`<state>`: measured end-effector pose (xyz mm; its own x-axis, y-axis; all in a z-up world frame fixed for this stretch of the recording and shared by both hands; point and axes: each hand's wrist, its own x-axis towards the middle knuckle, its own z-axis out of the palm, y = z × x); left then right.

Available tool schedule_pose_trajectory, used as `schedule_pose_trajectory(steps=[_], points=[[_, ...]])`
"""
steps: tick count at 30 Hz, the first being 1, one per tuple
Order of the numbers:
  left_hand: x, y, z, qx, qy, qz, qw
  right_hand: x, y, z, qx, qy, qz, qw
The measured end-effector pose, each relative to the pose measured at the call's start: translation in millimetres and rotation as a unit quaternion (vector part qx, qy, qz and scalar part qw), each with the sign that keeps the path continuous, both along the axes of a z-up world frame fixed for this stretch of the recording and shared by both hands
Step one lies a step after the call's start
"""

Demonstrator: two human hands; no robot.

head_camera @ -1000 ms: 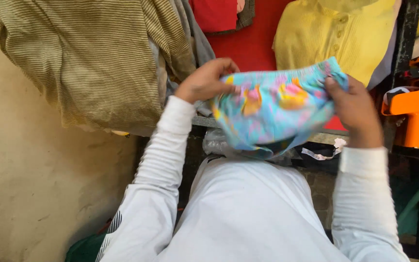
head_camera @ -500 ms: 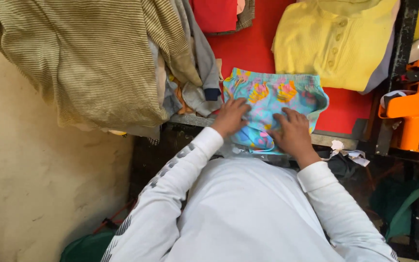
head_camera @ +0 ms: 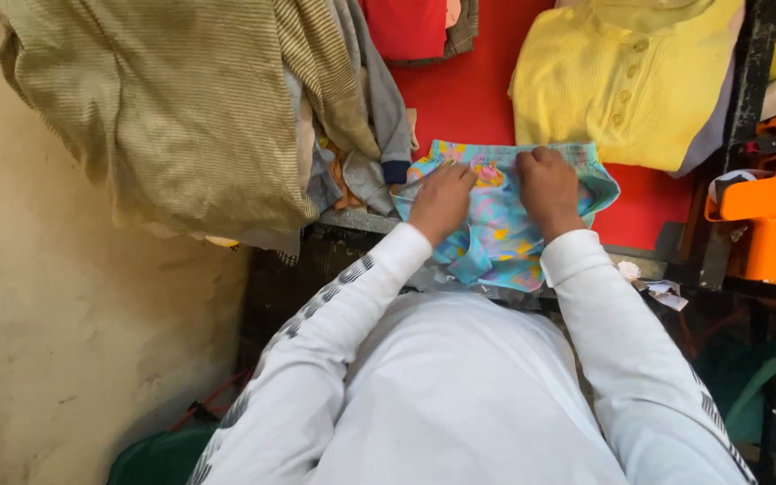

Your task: The person folds various clothing items, including a beige t-shirt, a grey sweatshirt, a striped shirt, and colorful children's pants, on a red surface. They handle each item by hand, smoothing and folding them into neat stacks.

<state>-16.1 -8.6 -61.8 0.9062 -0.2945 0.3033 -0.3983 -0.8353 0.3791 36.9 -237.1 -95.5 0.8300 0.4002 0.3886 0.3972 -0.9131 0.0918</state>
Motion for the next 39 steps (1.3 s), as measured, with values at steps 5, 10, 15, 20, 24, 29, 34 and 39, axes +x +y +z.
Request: schedule_pose_trajectory(steps=[5, 10, 15, 20, 24, 29, 34, 39], points=[[13.2, -14.4, 1.6, -0.006, -0.049, -0.011, 0.999, -20.1, 1.1, 40.6, 0.086, 0.091, -0.016, 0.992], [10.3, -16.5, -14.3, -0.027, -0.072, -0.026, 0.997, -19.0, -12.3, 17.7, 0.122, 0.191, -0.039, 0.973], [19.5, -13.8, 22.1, -0.103, -0.085, 0.001, 0.991, -59.9, -11.5, 15.7, 0.198, 0.010, 0.018, 0.980], [19.5, -18.4, 24.8, -0.072, 0.271, -0.090, 0.956, -101.9, -30.7, -13.2, 0.255, 0.006, 0.089, 0.963], [20.4, -16.4, 36.1, -0.042, 0.397, -0.066, 0.915, -110.0, -36.3, -16.0, 0.311, -0.020, 0.069, 0.948], [13.8, -17.8, 3.0, -0.083, 0.308, -0.046, 0.947, -112.3, -22.7, 32.7, 0.324, -0.005, 0.049, 0.945], [1.5, -21.0, 44.8, -0.126, 0.019, -0.059, 0.990, -107.7, -21.6, 40.7, 0.348, -0.013, 0.033, 0.937], [-29.3, -26.4, 22.7, -0.041, 0.049, -0.214, 0.975, -106.9, -40.4, 4.6, 0.381, -0.023, 0.028, 0.924]])
